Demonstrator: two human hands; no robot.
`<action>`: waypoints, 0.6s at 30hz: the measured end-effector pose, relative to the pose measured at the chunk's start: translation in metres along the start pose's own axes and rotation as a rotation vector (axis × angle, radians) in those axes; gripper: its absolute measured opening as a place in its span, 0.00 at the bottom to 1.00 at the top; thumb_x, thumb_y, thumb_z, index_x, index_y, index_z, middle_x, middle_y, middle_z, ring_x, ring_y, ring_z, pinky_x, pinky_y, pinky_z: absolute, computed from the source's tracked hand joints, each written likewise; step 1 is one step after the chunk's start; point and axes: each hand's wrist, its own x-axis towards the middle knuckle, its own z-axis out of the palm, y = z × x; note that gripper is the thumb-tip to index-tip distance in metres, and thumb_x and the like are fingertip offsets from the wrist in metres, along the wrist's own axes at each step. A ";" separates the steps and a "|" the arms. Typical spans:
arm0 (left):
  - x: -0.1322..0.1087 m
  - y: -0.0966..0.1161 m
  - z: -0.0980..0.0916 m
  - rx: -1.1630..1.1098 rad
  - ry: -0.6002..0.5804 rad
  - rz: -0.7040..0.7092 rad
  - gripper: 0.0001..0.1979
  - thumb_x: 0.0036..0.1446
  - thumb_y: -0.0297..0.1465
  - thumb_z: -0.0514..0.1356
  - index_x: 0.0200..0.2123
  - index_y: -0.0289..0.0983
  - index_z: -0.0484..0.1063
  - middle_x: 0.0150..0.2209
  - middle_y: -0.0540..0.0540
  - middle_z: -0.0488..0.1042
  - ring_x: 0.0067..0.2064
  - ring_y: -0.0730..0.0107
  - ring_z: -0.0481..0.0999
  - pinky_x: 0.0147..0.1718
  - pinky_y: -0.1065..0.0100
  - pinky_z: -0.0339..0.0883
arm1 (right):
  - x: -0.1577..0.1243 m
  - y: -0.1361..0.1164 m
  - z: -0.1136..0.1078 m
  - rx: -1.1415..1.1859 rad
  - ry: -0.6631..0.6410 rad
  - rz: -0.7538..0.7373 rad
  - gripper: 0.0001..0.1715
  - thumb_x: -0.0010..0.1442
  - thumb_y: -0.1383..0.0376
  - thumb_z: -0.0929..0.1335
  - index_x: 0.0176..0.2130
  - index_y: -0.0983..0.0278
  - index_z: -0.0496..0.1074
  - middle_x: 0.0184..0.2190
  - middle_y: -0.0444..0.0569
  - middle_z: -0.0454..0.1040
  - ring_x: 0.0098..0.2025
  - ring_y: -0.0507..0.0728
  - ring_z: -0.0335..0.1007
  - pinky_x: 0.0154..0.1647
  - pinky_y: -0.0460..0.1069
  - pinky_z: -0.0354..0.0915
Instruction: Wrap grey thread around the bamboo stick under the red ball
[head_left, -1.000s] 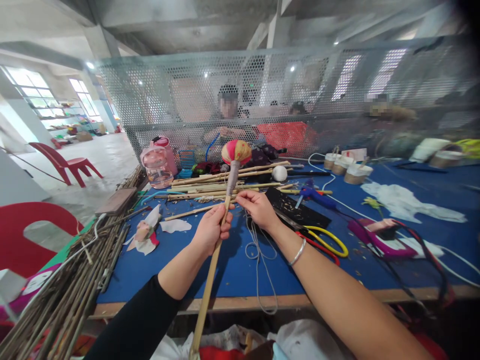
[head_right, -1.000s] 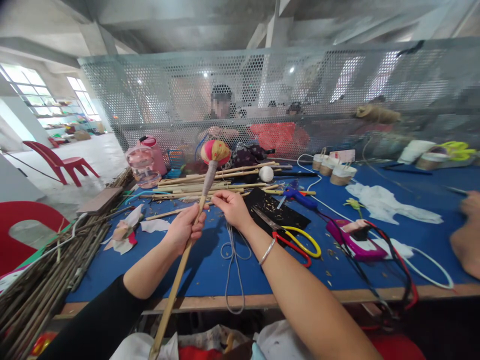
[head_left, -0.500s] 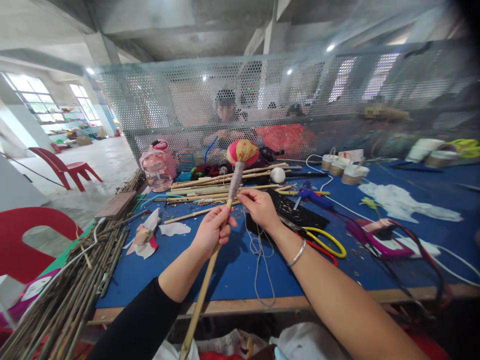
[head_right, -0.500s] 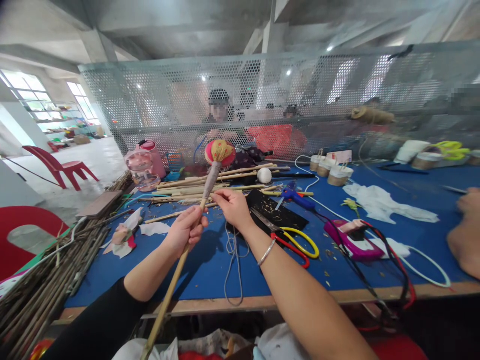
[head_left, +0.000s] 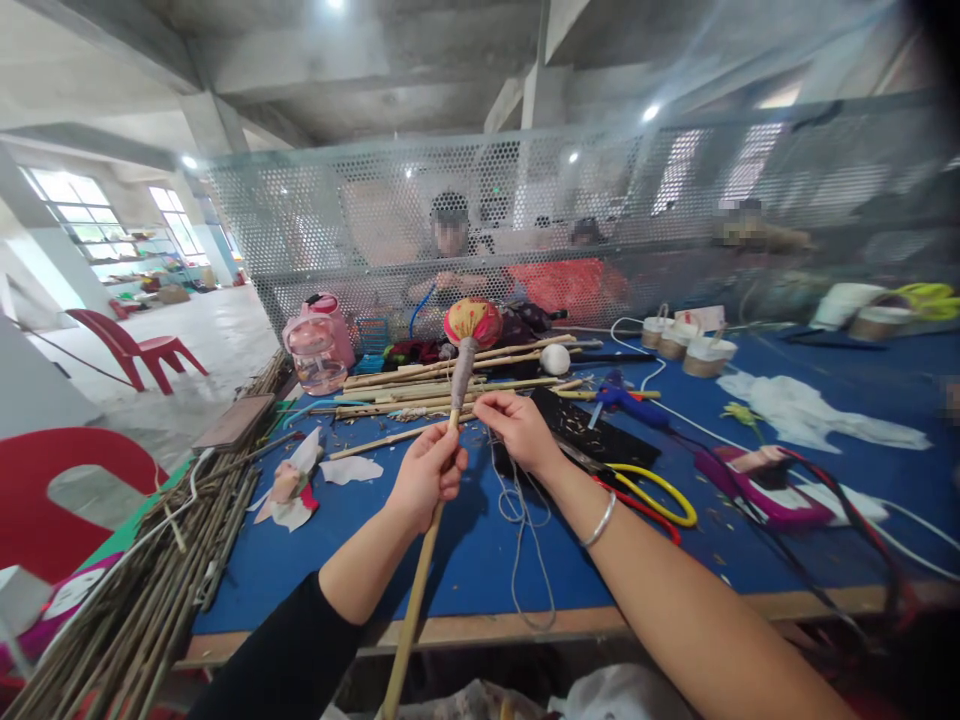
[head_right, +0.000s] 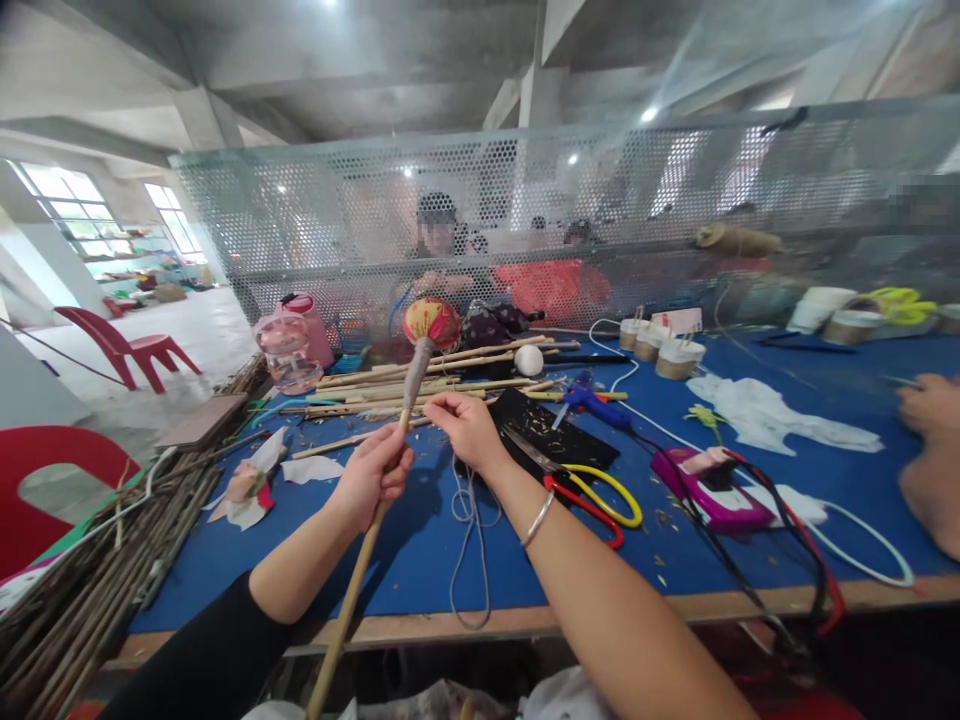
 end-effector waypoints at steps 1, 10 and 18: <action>0.000 0.000 0.000 0.011 0.004 0.006 0.19 0.48 0.43 0.62 0.37 0.38 0.63 0.20 0.56 0.64 0.13 0.88 0.47 0.11 0.83 0.41 | 0.000 -0.002 0.000 0.026 0.006 0.012 0.15 0.51 0.55 0.69 0.27 0.65 0.71 0.19 0.42 0.64 0.23 0.50 0.57 0.24 0.46 0.56; -0.003 -0.002 0.004 0.026 0.014 0.024 0.18 0.49 0.43 0.61 0.36 0.39 0.60 0.18 0.57 0.63 0.13 0.87 0.48 0.11 0.82 0.42 | 0.003 0.006 0.005 0.042 0.054 0.034 0.15 0.50 0.55 0.69 0.28 0.65 0.71 0.17 0.42 0.62 0.23 0.51 0.58 0.23 0.46 0.55; -0.003 -0.001 0.002 0.006 0.032 0.037 0.18 0.46 0.40 0.64 0.35 0.39 0.60 0.18 0.58 0.63 0.13 0.87 0.49 0.11 0.83 0.42 | -0.004 0.010 0.015 0.140 -0.084 0.131 0.16 0.49 0.54 0.70 0.28 0.66 0.73 0.19 0.43 0.66 0.23 0.50 0.59 0.23 0.46 0.56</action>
